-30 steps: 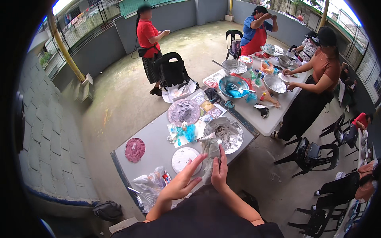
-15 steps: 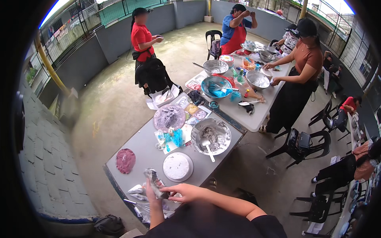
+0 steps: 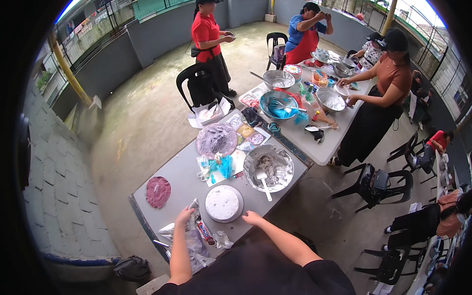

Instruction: The person applies white frosting to the sides of a small round cake using a spatula, smooths the surface, and fills a piping bag with more frosting from a bowl.

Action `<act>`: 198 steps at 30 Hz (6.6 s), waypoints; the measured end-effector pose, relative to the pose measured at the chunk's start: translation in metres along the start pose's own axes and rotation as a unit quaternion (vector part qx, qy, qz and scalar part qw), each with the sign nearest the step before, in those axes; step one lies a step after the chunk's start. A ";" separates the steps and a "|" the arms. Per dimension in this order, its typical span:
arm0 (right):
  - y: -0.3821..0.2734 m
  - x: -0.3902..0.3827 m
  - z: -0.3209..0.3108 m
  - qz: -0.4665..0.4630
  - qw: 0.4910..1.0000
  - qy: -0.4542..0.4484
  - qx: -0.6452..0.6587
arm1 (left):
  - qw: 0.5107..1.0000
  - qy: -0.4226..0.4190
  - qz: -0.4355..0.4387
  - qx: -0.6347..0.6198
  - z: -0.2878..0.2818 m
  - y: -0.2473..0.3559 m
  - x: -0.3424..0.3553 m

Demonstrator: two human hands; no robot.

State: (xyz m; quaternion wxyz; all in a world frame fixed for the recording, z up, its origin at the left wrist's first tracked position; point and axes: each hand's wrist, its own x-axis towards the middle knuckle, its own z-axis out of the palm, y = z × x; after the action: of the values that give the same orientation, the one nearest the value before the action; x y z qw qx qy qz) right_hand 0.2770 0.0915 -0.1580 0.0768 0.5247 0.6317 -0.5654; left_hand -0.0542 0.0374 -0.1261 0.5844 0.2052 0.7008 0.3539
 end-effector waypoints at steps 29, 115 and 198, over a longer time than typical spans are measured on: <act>-0.047 0.032 0.009 0.005 0.826 0.125 0.550 | 0.981 -0.085 -0.036 -0.170 0.024 -0.033 0.024; -0.065 -0.169 -0.110 -0.332 0.663 0.078 0.666 | 0.624 -0.028 0.629 0.463 0.140 0.224 -0.120; -0.097 -0.159 -0.106 -0.194 0.684 0.127 0.692 | 0.951 -0.077 0.276 0.113 0.126 0.155 -0.117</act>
State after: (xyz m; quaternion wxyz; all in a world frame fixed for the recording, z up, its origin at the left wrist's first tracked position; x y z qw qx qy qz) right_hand 0.3261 0.1028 0.0504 -0.5002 0.3613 0.1526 -0.7720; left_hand 0.0746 0.0906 0.0584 0.4893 0.4819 0.6052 0.4026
